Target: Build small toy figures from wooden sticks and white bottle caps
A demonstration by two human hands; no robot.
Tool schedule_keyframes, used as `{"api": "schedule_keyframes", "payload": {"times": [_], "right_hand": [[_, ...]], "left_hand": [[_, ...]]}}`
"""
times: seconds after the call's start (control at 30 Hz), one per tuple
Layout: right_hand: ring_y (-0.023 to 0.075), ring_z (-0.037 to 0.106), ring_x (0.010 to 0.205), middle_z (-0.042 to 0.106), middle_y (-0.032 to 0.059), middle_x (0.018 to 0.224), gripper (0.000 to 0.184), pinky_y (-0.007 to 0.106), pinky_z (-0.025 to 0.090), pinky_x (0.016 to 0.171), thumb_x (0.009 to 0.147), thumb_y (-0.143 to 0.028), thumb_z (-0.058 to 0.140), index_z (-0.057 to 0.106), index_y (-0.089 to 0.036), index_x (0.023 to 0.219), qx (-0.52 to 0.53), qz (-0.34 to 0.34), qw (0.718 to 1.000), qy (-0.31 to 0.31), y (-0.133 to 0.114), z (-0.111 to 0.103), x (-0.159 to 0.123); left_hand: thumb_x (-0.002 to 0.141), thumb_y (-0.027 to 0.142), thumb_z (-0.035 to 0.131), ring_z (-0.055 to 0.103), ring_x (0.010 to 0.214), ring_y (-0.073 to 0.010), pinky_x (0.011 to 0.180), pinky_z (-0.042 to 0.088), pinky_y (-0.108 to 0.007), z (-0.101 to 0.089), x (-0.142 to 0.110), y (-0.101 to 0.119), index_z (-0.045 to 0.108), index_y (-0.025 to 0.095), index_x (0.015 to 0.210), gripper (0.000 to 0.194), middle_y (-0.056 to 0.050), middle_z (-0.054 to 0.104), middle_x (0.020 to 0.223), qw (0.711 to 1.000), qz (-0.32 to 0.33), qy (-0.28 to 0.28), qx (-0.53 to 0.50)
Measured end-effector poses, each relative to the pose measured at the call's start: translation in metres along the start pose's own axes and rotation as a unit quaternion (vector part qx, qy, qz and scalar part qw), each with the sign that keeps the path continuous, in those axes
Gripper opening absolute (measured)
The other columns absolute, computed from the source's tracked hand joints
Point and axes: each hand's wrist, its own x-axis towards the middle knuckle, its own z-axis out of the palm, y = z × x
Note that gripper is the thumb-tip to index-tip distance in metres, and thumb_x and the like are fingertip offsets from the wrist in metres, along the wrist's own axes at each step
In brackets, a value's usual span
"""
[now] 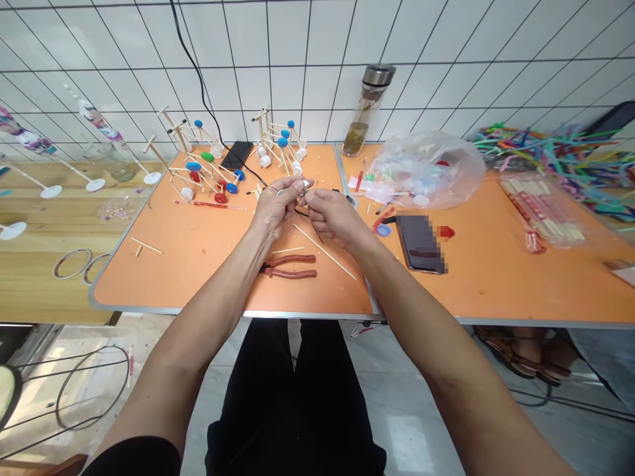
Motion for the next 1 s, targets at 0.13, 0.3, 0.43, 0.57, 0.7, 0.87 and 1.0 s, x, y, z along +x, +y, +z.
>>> {"api": "schedule_keyframes", "payload": {"times": [0.13, 0.3, 0.43, 0.57, 0.7, 0.87, 1.0], "right_hand": [[0.0086, 0.014, 0.045, 0.032, -0.0126, 0.061, 0.033, 0.021, 0.017, 0.039, 0.101, -0.056, 0.067, 0.061, -0.024, 0.101, 0.236, 0.056, 0.964, -0.112, -0.002, -0.007, 0.002], [0.0109, 0.034, 0.054, 0.04, -0.0075, 0.065, 0.044, 0.023, 0.028, 0.051, 0.101, -0.065, 0.073, 0.058, -0.025, 0.089, 0.132, -0.022, 0.991, 0.025, 0.005, 0.006, 0.002], [0.0217, 0.06, 0.085, 0.069, 0.0045, 0.088, 0.032, 0.031, 0.041, 0.074, 0.112, -0.047, 0.053, 0.064, -0.023, 0.092, -0.169, -0.089, 0.974, 0.12, 0.01, 0.009, 0.002], [0.0306, 0.07, 0.099, 0.081, 0.0125, 0.107, 0.036, 0.035, 0.037, 0.076, 0.116, -0.038, 0.041, 0.072, -0.02, 0.122, -0.372, -0.056, 0.92, 0.111, 0.005, 0.011, -0.003], [0.0336, 0.074, 0.101, 0.083, 0.0171, 0.113, 0.041, 0.035, 0.032, 0.072, 0.118, -0.037, 0.036, 0.069, -0.017, 0.132, -0.467, -0.03, 0.878, 0.096, 0.0, 0.016, -0.009], [0.0343, 0.076, 0.104, 0.083, 0.0196, 0.118, 0.041, 0.035, 0.033, 0.07, 0.118, -0.038, 0.037, 0.067, -0.016, 0.137, -0.496, -0.04, 0.862, 0.093, 0.0, 0.019, -0.011], [0.0358, 0.076, 0.105, 0.083, 0.0202, 0.122, 0.044, 0.036, 0.034, 0.07, 0.119, -0.038, 0.035, 0.065, -0.015, 0.14, -0.486, -0.039, 0.869, 0.083, 0.0, 0.018, -0.011]], "left_hand": [[0.086, 0.022, 0.095, 0.053, 0.056, -0.0029, 0.044, 0.029, -0.015, 0.005, -0.004, 0.008, 0.082, 0.019, 0.092, 0.015, -0.009, 0.089, 0.115, 0.999, -0.006, -0.02, -0.041], [0.09, 0.015, 0.087, 0.048, 0.052, -0.0025, 0.046, 0.036, -0.016, 0.007, -0.006, 0.011, 0.084, 0.019, 0.094, 0.006, -0.009, 0.089, 0.119, 0.998, -0.026, -0.019, -0.046], [0.093, 0.014, 0.083, 0.047, 0.051, -0.0021, 0.046, 0.038, -0.015, 0.006, -0.004, 0.009, 0.086, 0.019, 0.09, 0.006, -0.006, 0.088, 0.108, 0.998, -0.041, -0.005, -0.044], [0.087, 0.021, 0.094, 0.047, 0.05, -0.0008, 0.044, 0.036, -0.014, 0.005, -0.001, 0.005, 0.082, 0.017, 0.084, 0.012, -0.003, 0.083, 0.093, 0.998, -0.042, 0.022, -0.048], [0.082, 0.024, 0.1, 0.043, 0.046, -0.0005, 0.041, 0.032, -0.013, 0.005, 0.0, 0.003, 0.078, 0.016, 0.078, 0.024, 0.004, 0.069, 0.068, 0.997, -0.046, 0.05, -0.048], [0.087, 0.014, 0.095, 0.045, 0.046, -0.0009, 0.043, 0.034, -0.014, 0.005, 0.001, 0.002, 0.078, 0.014, 0.08, 0.018, 0.003, 0.07, 0.069, 0.996, -0.04, 0.052, -0.057], [0.091, 0.012, 0.09, 0.046, 0.047, -0.0006, 0.043, 0.034, -0.013, 0.006, 0.001, 0.003, 0.077, 0.014, 0.082, 0.016, 0.002, 0.073, 0.072, 0.993, -0.056, 0.064, -0.082]]}}
